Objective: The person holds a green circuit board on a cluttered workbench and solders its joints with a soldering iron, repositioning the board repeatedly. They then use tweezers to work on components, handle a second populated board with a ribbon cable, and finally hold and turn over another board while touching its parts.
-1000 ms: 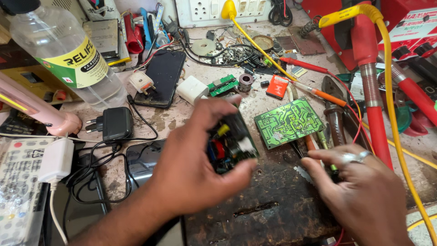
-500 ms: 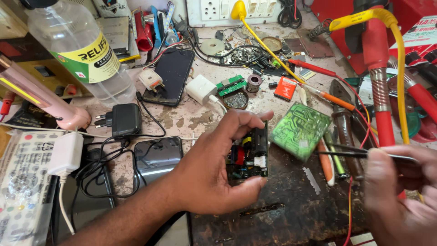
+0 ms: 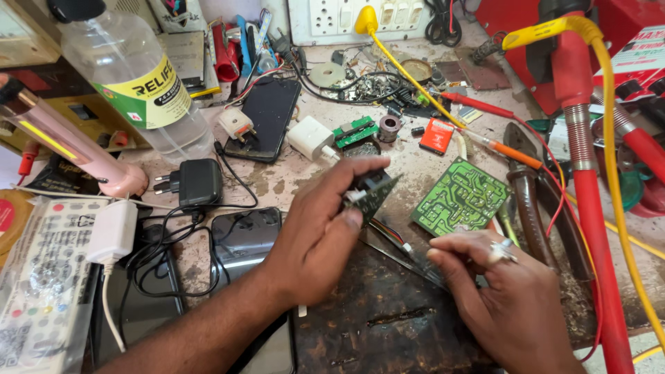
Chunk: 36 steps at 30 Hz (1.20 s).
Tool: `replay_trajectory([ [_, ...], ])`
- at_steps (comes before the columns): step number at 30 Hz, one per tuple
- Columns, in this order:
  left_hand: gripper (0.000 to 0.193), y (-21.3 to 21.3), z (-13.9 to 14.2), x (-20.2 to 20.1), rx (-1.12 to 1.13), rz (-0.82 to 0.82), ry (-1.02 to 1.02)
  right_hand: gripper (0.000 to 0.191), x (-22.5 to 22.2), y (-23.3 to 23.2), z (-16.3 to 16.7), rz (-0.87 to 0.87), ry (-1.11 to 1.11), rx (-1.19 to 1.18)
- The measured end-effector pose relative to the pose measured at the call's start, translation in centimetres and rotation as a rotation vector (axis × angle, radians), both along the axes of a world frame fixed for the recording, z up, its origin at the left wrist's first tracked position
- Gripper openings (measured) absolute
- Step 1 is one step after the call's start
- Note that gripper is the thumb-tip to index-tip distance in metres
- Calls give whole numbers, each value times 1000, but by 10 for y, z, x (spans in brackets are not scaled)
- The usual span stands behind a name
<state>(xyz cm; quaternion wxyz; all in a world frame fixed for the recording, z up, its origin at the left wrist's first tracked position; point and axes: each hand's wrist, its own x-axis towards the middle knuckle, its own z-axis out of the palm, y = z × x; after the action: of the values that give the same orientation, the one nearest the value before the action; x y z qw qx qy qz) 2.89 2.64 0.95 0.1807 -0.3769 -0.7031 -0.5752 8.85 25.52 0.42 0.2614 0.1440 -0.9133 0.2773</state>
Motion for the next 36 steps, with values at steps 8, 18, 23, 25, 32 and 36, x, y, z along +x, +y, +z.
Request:
replay_trajectory([
  [8,34,7,-8,-5,10,163,-152,41,13,-8,-22,113,-35,133],
  [18,31,-7,-3,-17,210,-103,-301,50,31,54,-33,-2,-285,-150],
  [23,27,-4,-4,-7,36,-128,-203,62,32,60,-47,35,-264,-648],
  [25,28,-3,-3,-5,27,-115,-203,60,32,56,-45,74,-262,-736],
  [32,29,-1,0,-5,-28,-94,-142,49,24,51,-22,466,-466,-1171],
  [36,19,-3,2,-3,-75,-61,-81,27,15,38,-24,362,-408,-1127],
])
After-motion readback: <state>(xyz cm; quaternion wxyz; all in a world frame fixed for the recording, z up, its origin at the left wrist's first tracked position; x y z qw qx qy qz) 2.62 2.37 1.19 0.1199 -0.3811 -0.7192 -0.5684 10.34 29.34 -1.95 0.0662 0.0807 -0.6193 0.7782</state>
